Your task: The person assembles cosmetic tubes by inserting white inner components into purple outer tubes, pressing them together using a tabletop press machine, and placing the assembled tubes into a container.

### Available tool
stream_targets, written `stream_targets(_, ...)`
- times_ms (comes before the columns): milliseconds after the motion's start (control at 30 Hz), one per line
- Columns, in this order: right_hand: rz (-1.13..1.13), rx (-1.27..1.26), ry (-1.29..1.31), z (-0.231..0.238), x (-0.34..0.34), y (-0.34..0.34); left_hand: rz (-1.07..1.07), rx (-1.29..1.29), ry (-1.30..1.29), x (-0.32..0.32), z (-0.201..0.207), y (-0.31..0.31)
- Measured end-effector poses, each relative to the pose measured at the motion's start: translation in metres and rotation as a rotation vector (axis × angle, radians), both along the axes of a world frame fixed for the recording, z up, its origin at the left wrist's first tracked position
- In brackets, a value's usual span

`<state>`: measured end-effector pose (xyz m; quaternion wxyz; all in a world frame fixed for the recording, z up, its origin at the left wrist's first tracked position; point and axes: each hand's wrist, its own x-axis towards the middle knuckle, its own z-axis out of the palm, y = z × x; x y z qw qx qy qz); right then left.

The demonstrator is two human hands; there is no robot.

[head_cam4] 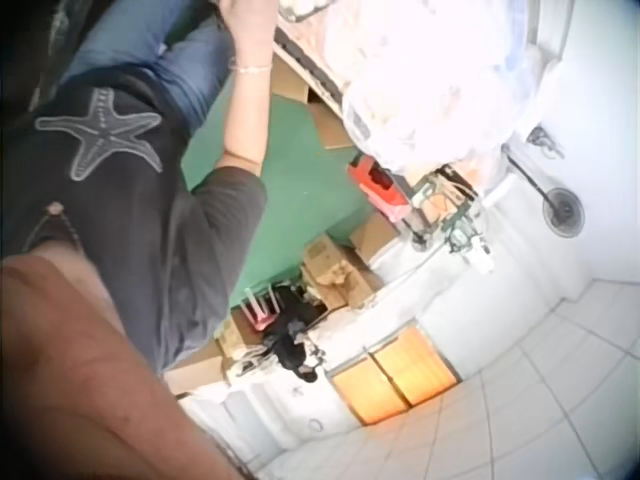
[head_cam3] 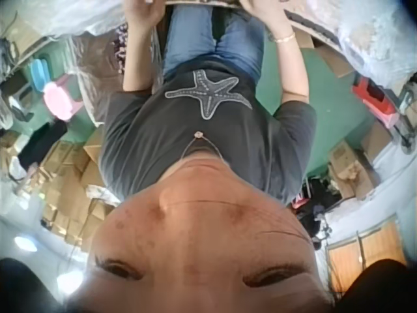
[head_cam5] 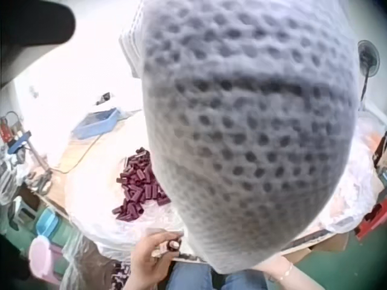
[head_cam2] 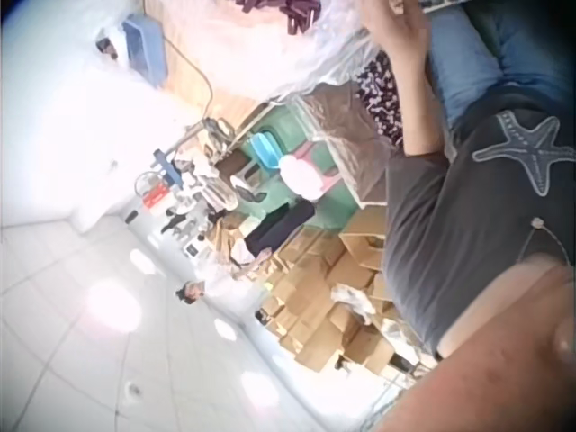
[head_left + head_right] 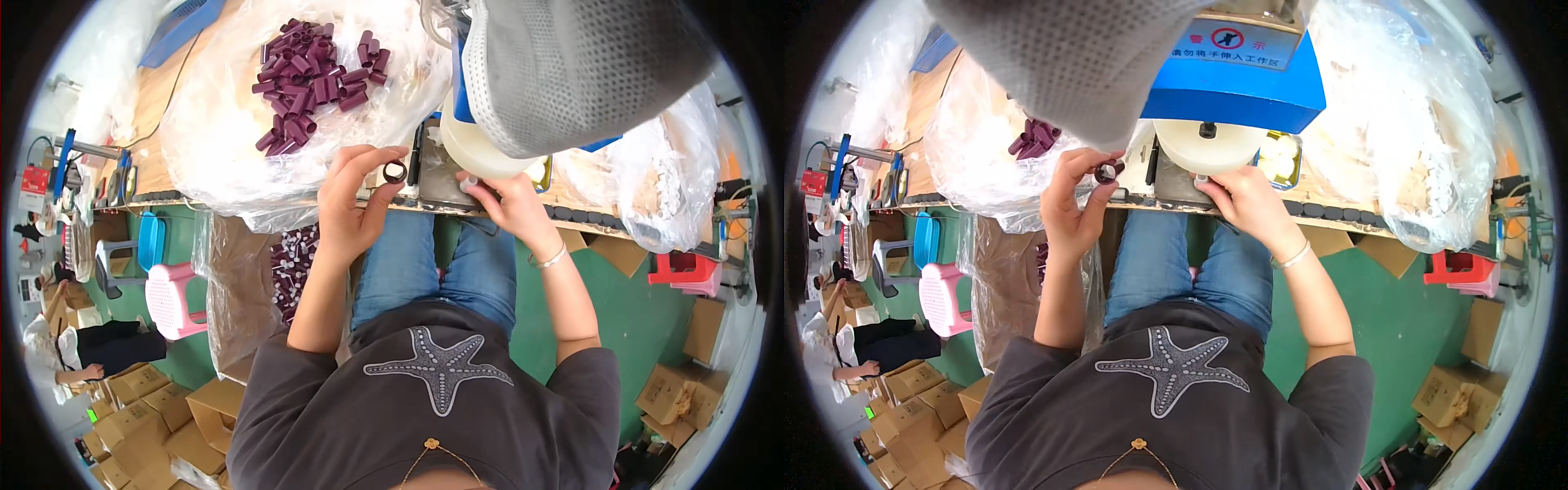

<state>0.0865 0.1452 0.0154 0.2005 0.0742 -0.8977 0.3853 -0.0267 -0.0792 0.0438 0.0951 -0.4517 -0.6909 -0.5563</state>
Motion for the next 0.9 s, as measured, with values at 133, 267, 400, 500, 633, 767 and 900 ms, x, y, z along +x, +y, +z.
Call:
stream_targets(133, -0.163, 0.077, -0.091, -0.005, 0.005, -0.016, -0.004, 0.046, -0.079, 0.007, -0.003, 0.008)
stream_targets(267, -0.049, -0.2, -0.273, -0.001, -0.003, -0.01, -0.128, 0.167, -0.348, 0.011, -0.013, 0.011)
stream_targets(400, 0.015, -0.236, -0.346, -0.002, -0.006, 0.009, -0.192, 0.265, -0.553, 0.013, -0.016, 0.009)
stream_targets(500, 0.043, -0.241, -0.219, 0.004, -0.007, 0.008, -0.185, 0.233, -0.556, 0.013, -0.018, 0.006)
stream_targets(633, 0.13, -0.171, -0.396, 0.02, -0.012, 0.019, -0.25, 0.229, -0.566, 0.013, -0.017, 0.009)
stream_targets(767, 0.194, 0.014, -0.169, 0.007, -0.016, 0.024, -0.239, 0.231, -0.51, 0.014, -0.016, 0.012)
stream_targets(900, -0.144, 0.109, -0.133, -0.006, 0.001, -0.006, -0.179, 0.24, -0.493, 0.018, -0.021, 0.015)
